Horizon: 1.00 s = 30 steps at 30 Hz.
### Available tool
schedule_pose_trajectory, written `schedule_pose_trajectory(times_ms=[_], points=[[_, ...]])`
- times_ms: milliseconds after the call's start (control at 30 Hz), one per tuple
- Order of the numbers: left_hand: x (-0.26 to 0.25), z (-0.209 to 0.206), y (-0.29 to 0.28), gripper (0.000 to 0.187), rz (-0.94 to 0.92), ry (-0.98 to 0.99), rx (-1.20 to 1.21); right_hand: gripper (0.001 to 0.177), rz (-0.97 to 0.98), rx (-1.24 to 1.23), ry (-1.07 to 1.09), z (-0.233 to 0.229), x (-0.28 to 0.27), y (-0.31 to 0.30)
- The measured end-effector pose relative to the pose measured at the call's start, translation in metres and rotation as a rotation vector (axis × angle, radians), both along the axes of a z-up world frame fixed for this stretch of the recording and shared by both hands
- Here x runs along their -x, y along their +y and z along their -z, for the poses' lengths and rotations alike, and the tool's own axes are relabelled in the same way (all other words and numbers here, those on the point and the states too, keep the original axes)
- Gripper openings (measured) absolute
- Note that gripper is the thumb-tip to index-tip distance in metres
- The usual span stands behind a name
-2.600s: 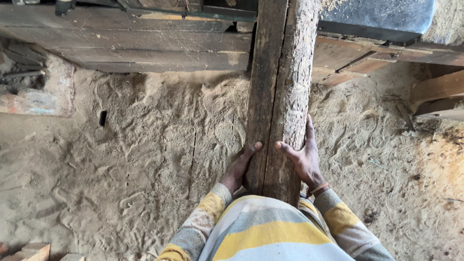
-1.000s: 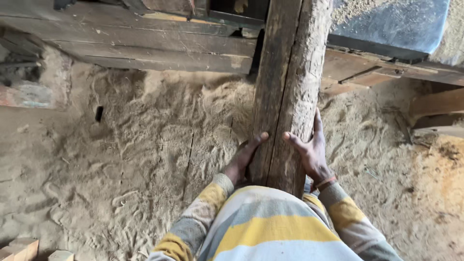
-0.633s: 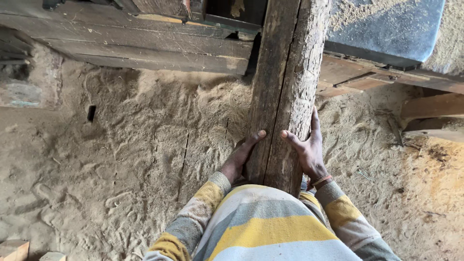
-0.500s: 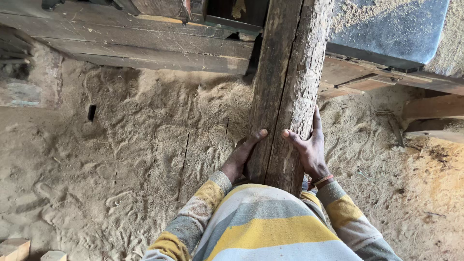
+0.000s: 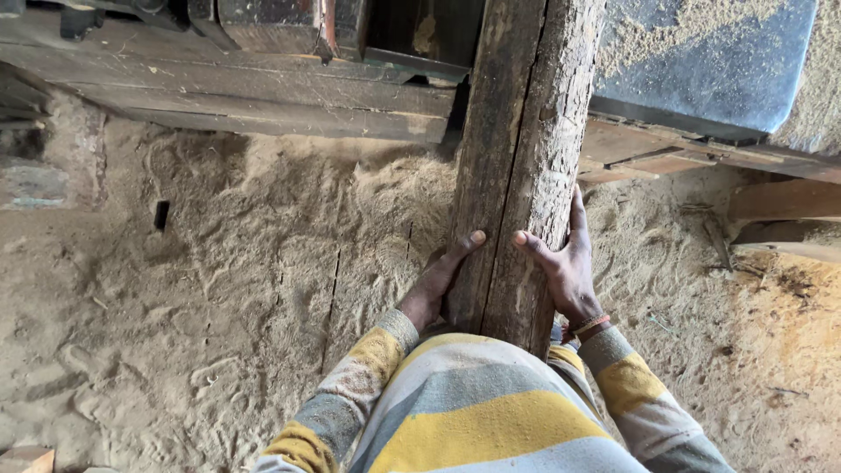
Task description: The person feeds a long log into a table saw, guiding it with both hands to cut planks. After each cut, the person removes the cut plank and sets it aside, then repositions the log to continue cutting. The process is repeated multiple times throughout the clip.
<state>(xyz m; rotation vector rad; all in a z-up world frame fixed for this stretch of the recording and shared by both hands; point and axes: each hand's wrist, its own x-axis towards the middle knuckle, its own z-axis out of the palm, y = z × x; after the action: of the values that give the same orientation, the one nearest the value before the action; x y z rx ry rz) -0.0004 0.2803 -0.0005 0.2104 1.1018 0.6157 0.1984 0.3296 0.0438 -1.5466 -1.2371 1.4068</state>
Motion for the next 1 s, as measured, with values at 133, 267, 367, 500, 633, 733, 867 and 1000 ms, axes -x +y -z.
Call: schedule_pose_trajectory(times_ms=[133, 267, 367, 500, 633, 733, 867, 1000], points=[[0.001, -0.002, 0.012, 0.125, -0.004, 0.038, -0.014, 0.128, -0.016, -0.025, -0.027, -0.001, 0.001, 0.011], [0.001, -0.004, 0.025, 0.127, 0.034, 0.062, -0.014, 0.126, 0.006, -0.003, 0.065, -0.002, 0.002, 0.022], [0.003, -0.005, 0.035, 0.128, 0.041, 0.076, -0.004, 0.125, 0.002, -0.001, 0.076, -0.001, 0.003, 0.032], [0.002, -0.005, 0.046, 0.128, 0.061, 0.103, 0.004, 0.126, 0.002, -0.006, 0.093, 0.002, 0.002, 0.042], [0.003, -0.007, 0.057, 0.128, 0.052, 0.094, -0.029, 0.127, -0.004, -0.013, 0.036, 0.003, 0.0, 0.051], [0.003, -0.006, 0.066, 0.129, 0.043, 0.09, -0.019, 0.128, -0.012, -0.017, 0.005, 0.003, 0.0, 0.059], [0.003, -0.007, 0.077, 0.129, 0.034, 0.067, 0.007, 0.127, -0.008, -0.03, 0.012, 0.001, 0.002, 0.071], [0.003, -0.007, 0.09, 0.129, 0.038, 0.079, 0.0, 0.127, 0.017, 0.009, 0.105, 0.0, 0.004, 0.084]])
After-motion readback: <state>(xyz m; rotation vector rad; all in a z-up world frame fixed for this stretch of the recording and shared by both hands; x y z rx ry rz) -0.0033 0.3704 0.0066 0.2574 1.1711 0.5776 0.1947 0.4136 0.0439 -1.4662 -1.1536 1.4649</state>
